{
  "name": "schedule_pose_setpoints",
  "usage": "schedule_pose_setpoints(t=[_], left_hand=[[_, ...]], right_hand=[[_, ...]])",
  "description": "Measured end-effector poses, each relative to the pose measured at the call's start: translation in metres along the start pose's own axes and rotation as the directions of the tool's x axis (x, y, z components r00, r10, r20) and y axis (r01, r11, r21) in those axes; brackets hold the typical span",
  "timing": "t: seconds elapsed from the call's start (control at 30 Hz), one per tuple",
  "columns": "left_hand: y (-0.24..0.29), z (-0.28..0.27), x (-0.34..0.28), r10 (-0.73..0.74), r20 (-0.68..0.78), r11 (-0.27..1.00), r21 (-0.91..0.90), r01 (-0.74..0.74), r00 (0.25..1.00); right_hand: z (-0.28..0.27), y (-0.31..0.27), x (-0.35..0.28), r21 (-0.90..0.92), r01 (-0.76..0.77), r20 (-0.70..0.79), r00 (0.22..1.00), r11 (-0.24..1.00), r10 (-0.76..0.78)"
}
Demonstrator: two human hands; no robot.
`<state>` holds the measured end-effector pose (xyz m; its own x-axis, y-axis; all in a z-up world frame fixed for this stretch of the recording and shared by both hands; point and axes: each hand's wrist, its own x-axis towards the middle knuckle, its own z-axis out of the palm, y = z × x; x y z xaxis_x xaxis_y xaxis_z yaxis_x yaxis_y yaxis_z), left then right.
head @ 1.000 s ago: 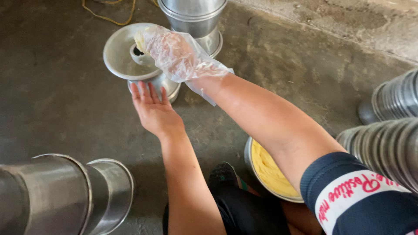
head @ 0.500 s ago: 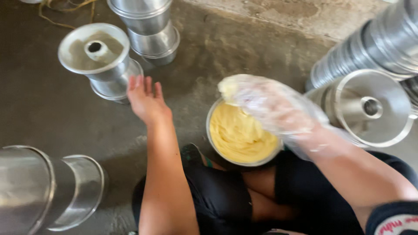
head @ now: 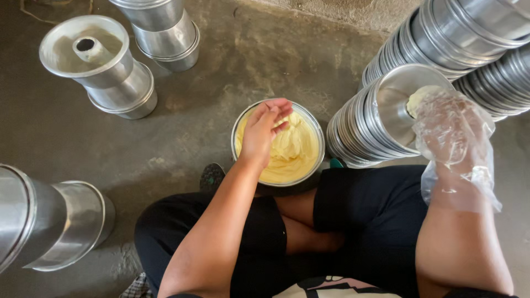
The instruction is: The person scoops a yellow substance from a bowl and spreads it inside metal bundt-style molds using a gloved hand. The person handles multiple molds one at a time, coating the interior surfaces, and stacks the greased molds nearby.
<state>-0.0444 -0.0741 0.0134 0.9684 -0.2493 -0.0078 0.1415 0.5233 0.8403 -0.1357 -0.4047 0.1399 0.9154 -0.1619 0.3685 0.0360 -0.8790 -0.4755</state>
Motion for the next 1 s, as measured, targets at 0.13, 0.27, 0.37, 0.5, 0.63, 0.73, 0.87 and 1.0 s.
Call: schedule_pose_setpoints(t=[0.13,0.27,0.37,0.5,0.63,0.73,0.87,1.0], left_hand=[[0.002,0.001,-0.003,-0.011,-0.005,1.0,-0.011,0.01,1.0],[0.012,-0.003,-0.002,0.008,-0.03,1.0,-0.016,-0.008,1.0],[0.022,-0.004,-0.004,0.024,-0.06,1.0,-0.005,-0.025,0.998],[0.038,-0.008,-0.009,0.072,-0.072,0.997,0.011,-0.071,0.995],[0.049,-0.012,-0.014,0.095,-0.075,0.995,-0.022,-0.097,0.993],[0.052,-0.013,-0.018,0.062,-0.091,0.998,-0.015,-0.064,0.994],[0.052,-0.013,-0.019,0.052,-0.071,0.998,0.023,-0.05,0.996],[0.053,-0.012,-0.022,0.052,-0.062,0.994,0.102,-0.045,0.997]], right_hand=[[0.004,0.001,-0.001,0.016,-0.006,-0.007,1.0,1.0,0.006],[0.011,-0.002,0.003,0.031,0.002,-0.006,1.0,1.0,-0.002],[0.013,-0.004,0.003,0.034,0.003,-0.012,1.0,0.999,-0.003],[0.014,-0.006,0.005,0.042,0.006,-0.025,1.0,0.999,-0.005],[0.014,-0.006,0.002,0.048,0.005,-0.028,1.0,0.999,-0.004],[0.014,-0.013,0.001,0.069,0.017,-0.04,0.999,0.997,-0.015],[0.003,-0.03,-0.005,0.107,0.039,-0.102,0.994,0.993,-0.028],[-0.022,-0.066,-0.018,0.159,0.123,-0.222,0.971,0.98,-0.086]])
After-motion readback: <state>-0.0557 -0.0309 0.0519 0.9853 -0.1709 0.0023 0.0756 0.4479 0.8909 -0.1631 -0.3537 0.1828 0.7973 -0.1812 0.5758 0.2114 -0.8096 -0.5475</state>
